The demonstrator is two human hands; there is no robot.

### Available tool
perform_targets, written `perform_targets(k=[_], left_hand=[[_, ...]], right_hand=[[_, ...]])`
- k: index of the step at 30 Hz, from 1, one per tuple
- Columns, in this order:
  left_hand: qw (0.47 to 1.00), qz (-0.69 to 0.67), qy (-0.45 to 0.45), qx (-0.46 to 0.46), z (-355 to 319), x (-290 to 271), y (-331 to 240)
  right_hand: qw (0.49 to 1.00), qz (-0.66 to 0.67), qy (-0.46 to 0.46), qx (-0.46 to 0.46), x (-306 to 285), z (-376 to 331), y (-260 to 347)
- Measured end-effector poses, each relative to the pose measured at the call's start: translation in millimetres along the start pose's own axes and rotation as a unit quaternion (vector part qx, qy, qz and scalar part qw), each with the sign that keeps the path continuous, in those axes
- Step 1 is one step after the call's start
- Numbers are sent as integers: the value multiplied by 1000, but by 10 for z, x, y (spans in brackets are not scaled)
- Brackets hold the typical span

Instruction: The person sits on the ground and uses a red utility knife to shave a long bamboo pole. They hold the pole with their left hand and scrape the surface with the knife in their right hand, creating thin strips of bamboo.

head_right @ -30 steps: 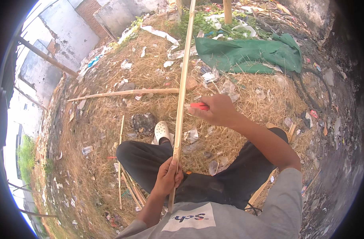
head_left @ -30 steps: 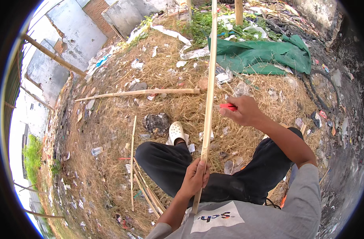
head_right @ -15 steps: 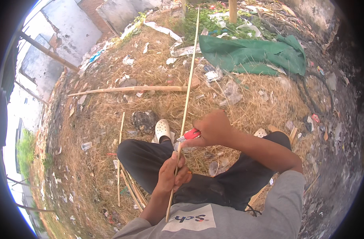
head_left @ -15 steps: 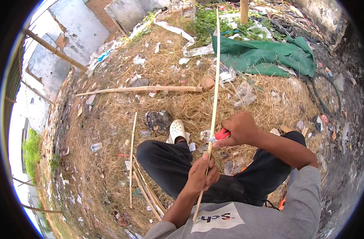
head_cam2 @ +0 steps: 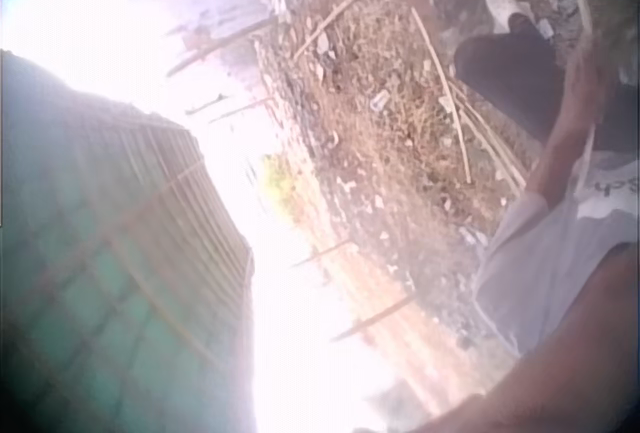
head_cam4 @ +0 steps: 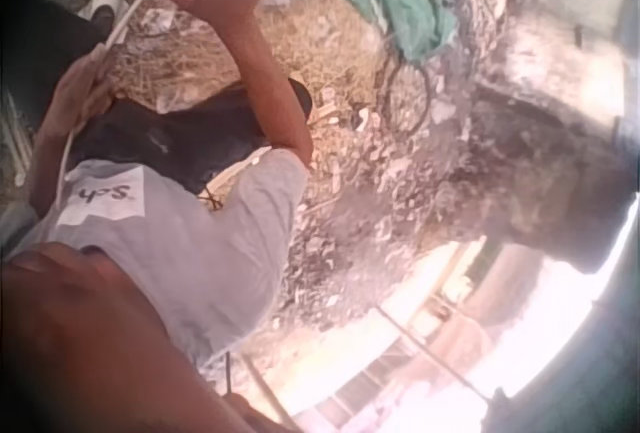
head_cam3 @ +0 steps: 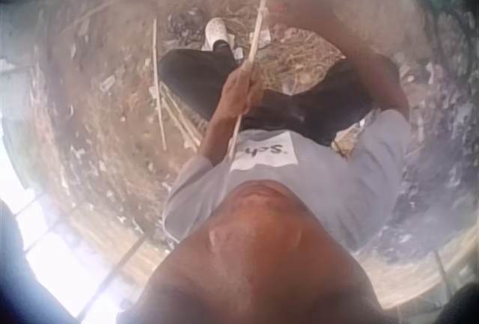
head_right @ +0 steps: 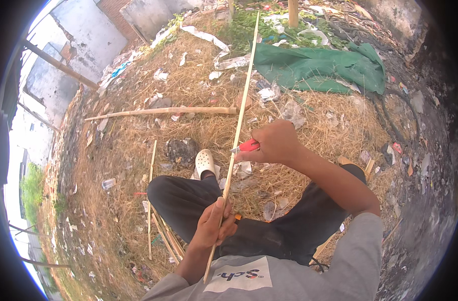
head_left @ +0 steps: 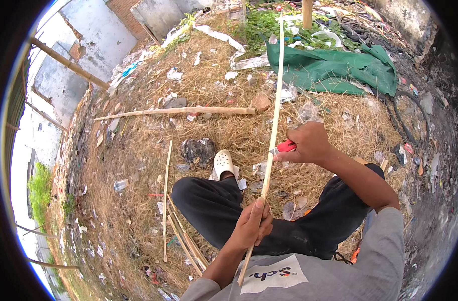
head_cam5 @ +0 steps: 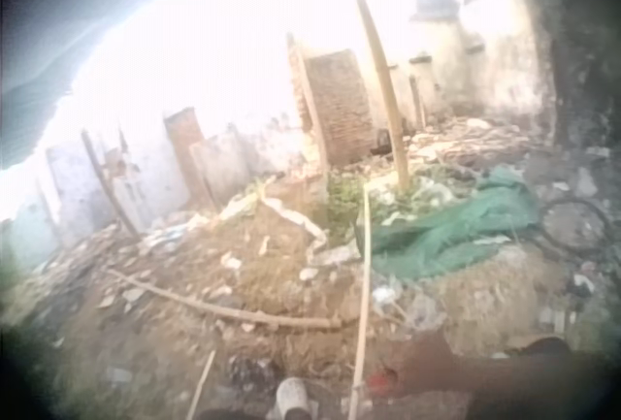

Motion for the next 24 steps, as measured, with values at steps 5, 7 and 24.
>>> perform_targets(k=[5, 7, 24], left_hand=[[999, 7, 27, -22, -165, -62, 89], [999, 25, 34, -19, -246, -87, 100], [990, 79, 71, -95, -1051, -126, 282]], right_hand=[[998, -43, -36, -15, -101, 71, -201], [997, -59, -40, 24, -145, 92, -445], [946, -156, -121, 255, -737, 57, -1759]])
Point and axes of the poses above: each hand's wrist, its own z-axis towards the middle knuckle, its own x-axis out of the palm, y = z × x, the point moved 7 cm from there along z, towards the middle knuckle, and after that the axes turned 8 degrees about z, right-handed, at the moved point
